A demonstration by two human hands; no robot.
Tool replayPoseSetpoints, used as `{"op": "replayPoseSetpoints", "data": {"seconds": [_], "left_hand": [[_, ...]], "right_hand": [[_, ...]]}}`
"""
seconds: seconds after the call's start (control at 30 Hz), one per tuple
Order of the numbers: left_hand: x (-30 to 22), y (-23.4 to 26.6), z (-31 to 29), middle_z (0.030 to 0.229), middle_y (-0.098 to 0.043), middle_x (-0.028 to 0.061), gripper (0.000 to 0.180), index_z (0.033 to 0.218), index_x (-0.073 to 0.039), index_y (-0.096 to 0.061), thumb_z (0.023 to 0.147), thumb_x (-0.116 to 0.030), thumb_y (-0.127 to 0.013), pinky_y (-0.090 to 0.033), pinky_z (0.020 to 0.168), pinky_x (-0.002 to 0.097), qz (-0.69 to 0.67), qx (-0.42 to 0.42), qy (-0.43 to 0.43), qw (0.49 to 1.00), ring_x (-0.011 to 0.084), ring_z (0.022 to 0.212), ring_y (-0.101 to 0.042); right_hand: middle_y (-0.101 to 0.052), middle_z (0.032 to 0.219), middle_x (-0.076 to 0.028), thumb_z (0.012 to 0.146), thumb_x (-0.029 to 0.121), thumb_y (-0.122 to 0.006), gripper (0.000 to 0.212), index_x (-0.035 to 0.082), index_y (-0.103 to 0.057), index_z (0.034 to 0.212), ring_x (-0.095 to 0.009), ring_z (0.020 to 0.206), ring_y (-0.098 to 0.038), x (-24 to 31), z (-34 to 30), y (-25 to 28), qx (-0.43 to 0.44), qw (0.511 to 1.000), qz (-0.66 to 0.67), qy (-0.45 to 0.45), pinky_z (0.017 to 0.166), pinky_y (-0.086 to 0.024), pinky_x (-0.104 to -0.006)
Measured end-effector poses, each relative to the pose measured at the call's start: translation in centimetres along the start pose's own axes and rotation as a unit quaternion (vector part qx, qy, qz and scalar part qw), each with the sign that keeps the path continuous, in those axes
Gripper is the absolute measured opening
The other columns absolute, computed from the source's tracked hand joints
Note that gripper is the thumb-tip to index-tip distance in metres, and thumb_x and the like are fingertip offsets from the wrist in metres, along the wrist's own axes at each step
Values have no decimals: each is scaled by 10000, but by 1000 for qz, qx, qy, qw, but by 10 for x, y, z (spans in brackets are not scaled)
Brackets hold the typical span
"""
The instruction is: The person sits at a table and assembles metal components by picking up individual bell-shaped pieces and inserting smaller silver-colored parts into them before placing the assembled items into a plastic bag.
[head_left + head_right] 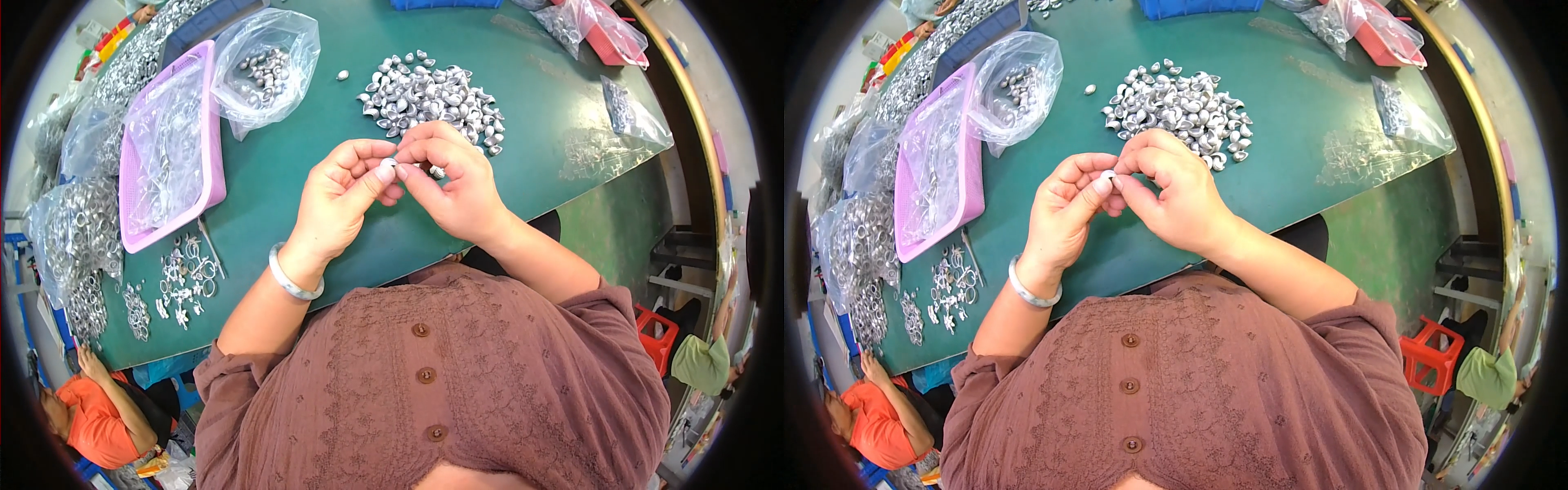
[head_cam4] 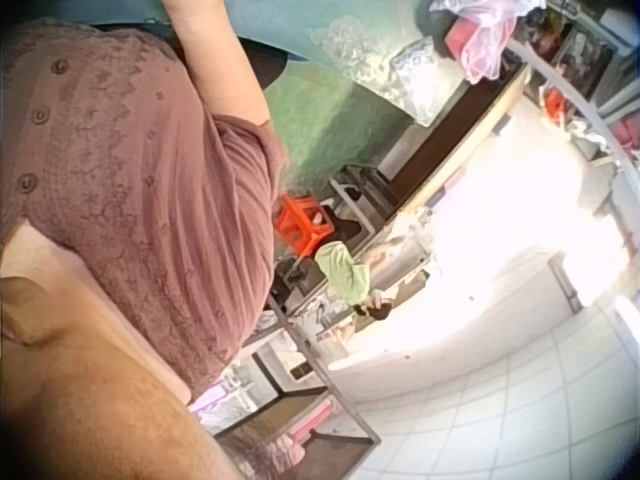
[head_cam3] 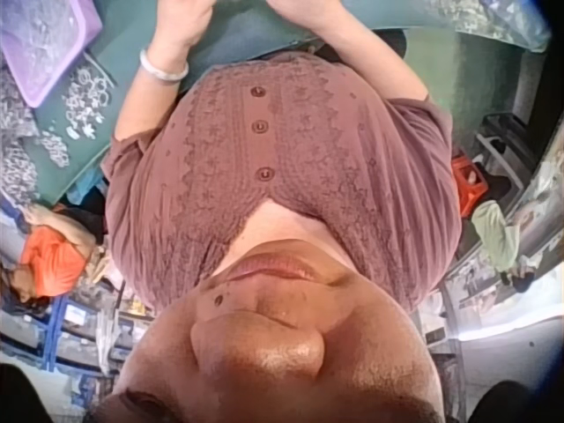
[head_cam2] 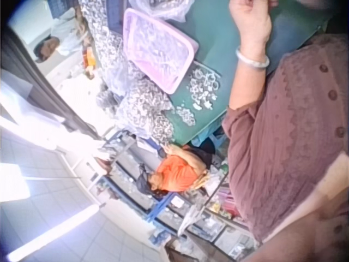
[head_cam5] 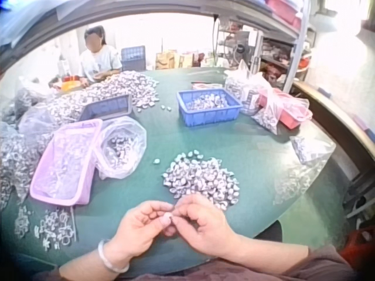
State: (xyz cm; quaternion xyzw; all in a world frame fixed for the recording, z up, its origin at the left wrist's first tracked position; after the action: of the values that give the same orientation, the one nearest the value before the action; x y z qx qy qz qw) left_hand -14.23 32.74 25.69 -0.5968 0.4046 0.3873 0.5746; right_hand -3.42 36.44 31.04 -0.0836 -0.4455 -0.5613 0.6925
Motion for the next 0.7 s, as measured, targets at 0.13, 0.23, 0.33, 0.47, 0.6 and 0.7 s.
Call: {"op": "replayPoseSetpoints", "data": {"seconds": [0.13, 0.23, 0.33, 0.47, 0.6, 0.7], "left_hand": [[6, 3, -1, 889, -606, 101, 188, 1029, 6, -503, 865, -86, -511, -497, 707, 270, -102, 0, 25, 994, 151, 783, -595], [9, 2, -1, 896, -608, 112, 184, 1027, 8, -501, 866, -79, -505, -501, 721, 280, -137, 7, 40, 990, 160, 794, -599], [10, 1, -1, 901, -608, 112, 181, 1026, 8, -501, 864, -74, -505, -501, 727, 280, -141, 14, 44, 989, 159, 799, -599], [11, 2, -1, 903, -607, 105, 174, 1018, -3, -504, 852, -54, -518, -499, 740, 283, -122, 24, 35, 992, 160, 818, -598], [12, 2, -1, 912, -601, 92, 170, 993, -22, -509, 826, -5, -536, -494, 760, 285, -122, 40, 16, 992, 159, 847, -592], [11, 1, -1, 928, -594, 85, 170, 970, -30, -512, 812, 26, -540, -489, 778, 287, -118, 43, 8, 992, 159, 867, -586]], "right_hand": [[-546, 854, -51, 730, -1, -609, 93, 18, -579, 816, -113, 698, -538, -15, -6, -5, 16, 989, 116, -95, 573, -441, -223], [-546, 854, -50, 724, -1, -615, 108, 24, -589, 826, -108, 698, -536, -19, -8, -5, 25, 985, 128, -113, 568, -438, -217], [-546, 855, -49, 721, 3, -620, 110, 29, -594, 824, -113, 707, -536, -19, -8, -5, 26, 984, 130, -117, 571, -438, -220], [-550, 855, -47, 713, 10, -631, 120, 37, -599, 826, -118, 721, -535, -19, -9, -3, 22, 985, 128, -115, 573, -437, -223], [-558, 852, -42, 706, 18, -642, 137, 43, -605, 836, -120, 726, -535, -16, -9, -2, 20, 986, 127, -110, 574, -434, -223], [-562, 845, -42, 704, 18, -644, 144, 43, -607, 841, -121, 724, -535, -16, -9, -2, 21, 987, 117, -105, 573, -433, -222]]}}
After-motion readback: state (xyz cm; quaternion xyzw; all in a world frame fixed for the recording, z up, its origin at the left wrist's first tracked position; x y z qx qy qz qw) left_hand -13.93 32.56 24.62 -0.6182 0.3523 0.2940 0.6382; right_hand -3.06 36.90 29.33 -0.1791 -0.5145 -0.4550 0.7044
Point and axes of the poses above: each hand's wrist, its own z-axis towards the middle knuckle, its own y-axis out of the back of the hand, x = y × z, the point moved 8 cm from there along z, towards the middle knuckle
